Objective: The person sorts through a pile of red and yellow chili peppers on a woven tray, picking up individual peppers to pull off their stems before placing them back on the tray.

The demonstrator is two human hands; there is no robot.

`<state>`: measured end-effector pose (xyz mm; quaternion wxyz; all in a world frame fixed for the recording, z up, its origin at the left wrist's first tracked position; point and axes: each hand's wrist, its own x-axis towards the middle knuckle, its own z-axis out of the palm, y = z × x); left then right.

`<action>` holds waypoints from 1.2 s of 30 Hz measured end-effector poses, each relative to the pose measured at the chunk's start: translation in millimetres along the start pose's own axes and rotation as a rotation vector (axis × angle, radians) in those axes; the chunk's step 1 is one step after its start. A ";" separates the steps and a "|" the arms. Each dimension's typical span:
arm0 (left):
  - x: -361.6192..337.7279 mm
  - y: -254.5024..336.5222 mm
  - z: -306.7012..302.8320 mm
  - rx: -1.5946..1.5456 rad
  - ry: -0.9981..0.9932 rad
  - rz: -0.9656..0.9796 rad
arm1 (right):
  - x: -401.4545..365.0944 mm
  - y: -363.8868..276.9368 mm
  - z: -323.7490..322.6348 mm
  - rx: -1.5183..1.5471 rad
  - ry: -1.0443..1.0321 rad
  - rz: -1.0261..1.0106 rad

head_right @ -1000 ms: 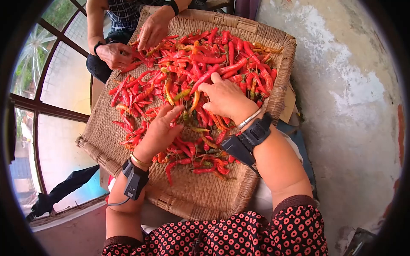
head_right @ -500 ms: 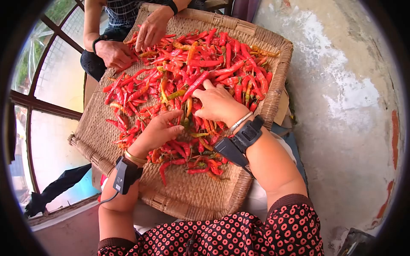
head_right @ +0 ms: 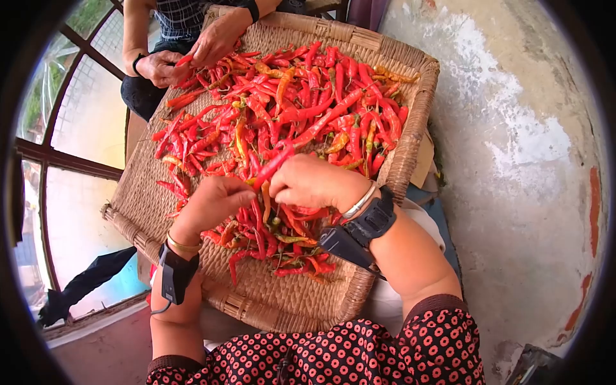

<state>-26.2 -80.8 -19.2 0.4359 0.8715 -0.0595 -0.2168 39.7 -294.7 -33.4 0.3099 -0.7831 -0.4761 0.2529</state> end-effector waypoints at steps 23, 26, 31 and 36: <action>-10.2 -18.9 -29.1 -0.316 0.259 0.128 | -5.0 -15.2 -20.7 1.004 0.232 0.273; -16.3 -17.6 -42.9 -0.264 0.243 0.137 | -5.1 -10.6 -17.1 0.622 0.109 0.264; -28.2 -20.9 -60.7 -0.097 0.012 -0.077 | -5.6 -10.9 -19.4 0.252 0.009 0.206; -34.4 -35.2 -89.1 -0.342 0.601 -0.056 | -2.5 -11.4 -17.3 0.317 0.076 0.201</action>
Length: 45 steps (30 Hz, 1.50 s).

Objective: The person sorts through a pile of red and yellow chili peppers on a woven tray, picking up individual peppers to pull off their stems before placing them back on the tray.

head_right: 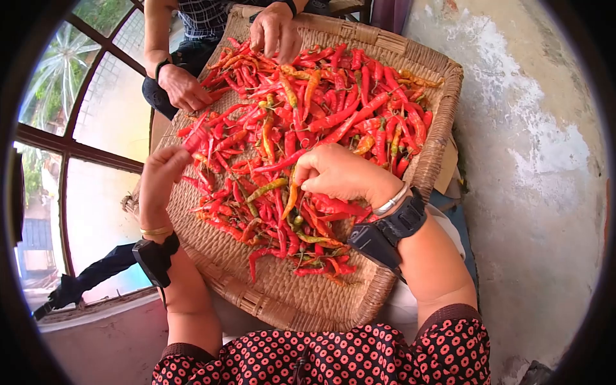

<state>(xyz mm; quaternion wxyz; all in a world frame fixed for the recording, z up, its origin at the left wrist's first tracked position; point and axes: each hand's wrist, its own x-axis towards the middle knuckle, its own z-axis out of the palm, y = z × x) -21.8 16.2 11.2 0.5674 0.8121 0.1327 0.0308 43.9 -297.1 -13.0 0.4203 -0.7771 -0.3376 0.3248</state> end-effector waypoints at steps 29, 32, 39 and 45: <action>-1.3 -8.7 71.5 -0.440 -0.019 -0.077 | 20.9 20.4 22.5 -0.628 0.356 -0.040; -14.4 -16.9 96.2 -0.093 -0.226 0.013 | 20.7 23.4 21.2 -0.672 0.333 -0.028; -24.7 -3.9 105.7 0.374 -0.284 0.443 | 21.5 19.7 18.3 -0.627 0.333 -0.118; -24.3 -4.4 106.1 0.368 -0.257 0.633 | 13.8 -2.4 15.4 -0.318 0.262 -0.233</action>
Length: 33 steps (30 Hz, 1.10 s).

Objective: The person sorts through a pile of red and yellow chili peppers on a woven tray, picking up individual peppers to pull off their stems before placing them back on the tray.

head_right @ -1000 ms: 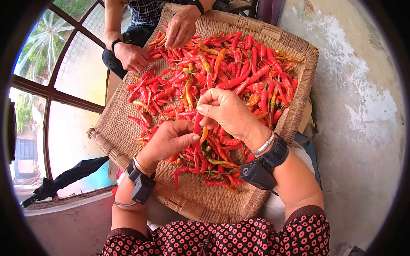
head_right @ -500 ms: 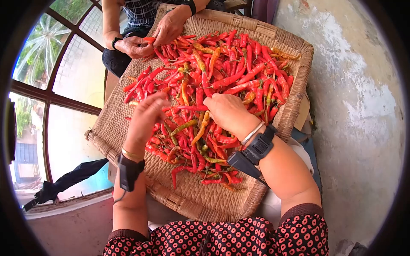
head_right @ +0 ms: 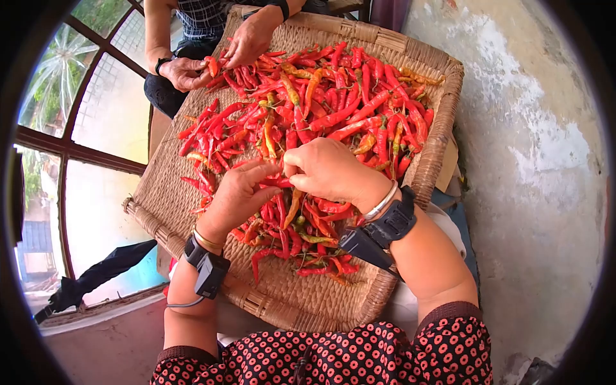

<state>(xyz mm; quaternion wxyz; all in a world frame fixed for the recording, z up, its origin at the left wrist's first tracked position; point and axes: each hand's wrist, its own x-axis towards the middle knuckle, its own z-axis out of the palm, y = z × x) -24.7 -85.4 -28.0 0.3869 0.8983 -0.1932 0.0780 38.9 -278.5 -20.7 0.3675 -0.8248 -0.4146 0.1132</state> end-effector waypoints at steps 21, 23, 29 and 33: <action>-8.5 -25.6 -1.8 0.297 -0.250 -0.035 | -9.6 10.5 22.6 -0.430 -0.109 -0.091; -8.6 -23.1 3.6 0.329 -0.334 -0.113 | -8.4 11.3 18.8 -0.332 -0.090 -0.104; -0.1 -6.0 -9.6 0.316 -0.376 -0.342 | 1.3 8.8 2.7 -0.002 -0.031 -0.077; -8.0 -21.6 4.6 0.401 -0.438 -0.241 | 4.9 -4.8 -1.0 0.540 0.008 0.284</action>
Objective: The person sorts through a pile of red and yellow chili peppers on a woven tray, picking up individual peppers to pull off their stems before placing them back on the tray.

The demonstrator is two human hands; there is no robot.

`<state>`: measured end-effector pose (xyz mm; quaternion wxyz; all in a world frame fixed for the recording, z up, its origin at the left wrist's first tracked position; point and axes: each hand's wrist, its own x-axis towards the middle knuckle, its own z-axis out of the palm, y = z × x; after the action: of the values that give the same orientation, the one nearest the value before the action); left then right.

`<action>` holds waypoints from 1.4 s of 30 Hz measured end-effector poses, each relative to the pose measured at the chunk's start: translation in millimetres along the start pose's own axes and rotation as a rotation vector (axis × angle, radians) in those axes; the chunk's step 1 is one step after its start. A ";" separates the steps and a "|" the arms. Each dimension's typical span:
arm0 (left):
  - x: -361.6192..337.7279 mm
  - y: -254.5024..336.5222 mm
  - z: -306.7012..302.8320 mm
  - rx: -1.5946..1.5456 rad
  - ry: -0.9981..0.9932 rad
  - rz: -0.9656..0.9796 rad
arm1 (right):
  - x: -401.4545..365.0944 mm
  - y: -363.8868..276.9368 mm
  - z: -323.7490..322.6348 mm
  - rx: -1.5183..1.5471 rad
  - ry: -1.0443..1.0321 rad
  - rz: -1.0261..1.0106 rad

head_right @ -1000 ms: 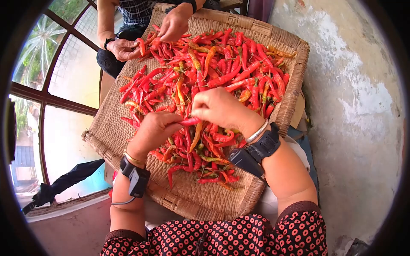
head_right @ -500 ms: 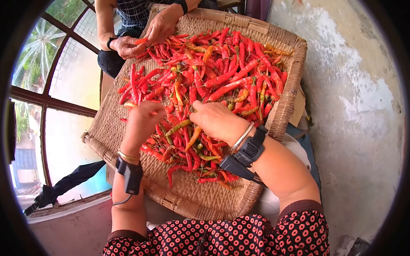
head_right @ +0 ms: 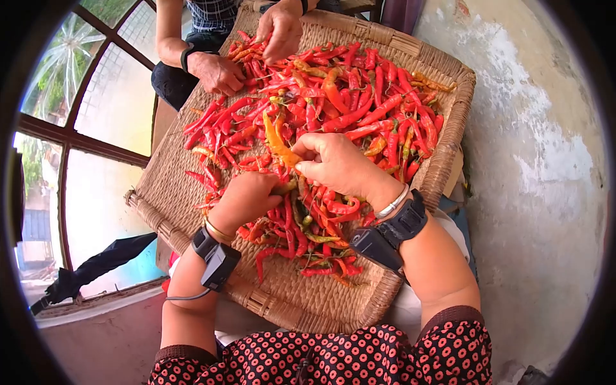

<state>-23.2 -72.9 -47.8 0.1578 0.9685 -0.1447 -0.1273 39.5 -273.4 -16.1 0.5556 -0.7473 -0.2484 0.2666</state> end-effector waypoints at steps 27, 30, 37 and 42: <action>-10.6 16.1 -24.3 -1.322 0.230 -0.108 | -5.8 -5.5 24.1 0.136 -0.063 0.132; -12.1 -3.0 -39.3 -1.239 0.208 -0.256 | -2.9 -0.1 22.0 0.188 0.089 0.032; -6.7 -72.1 -57.1 -1.376 0.559 -0.339 | -2.6 11.7 21.3 0.242 0.040 0.071; -1.6 -62.1 -50.9 -1.382 0.871 -0.336 | -5.7 12.1 22.4 -0.366 -0.039 -0.158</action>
<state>5.1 -2.3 -22.0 0.7373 0.6248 0.1863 0.1769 21.2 -264.7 -32.4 0.4249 -0.8086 -0.3614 0.1869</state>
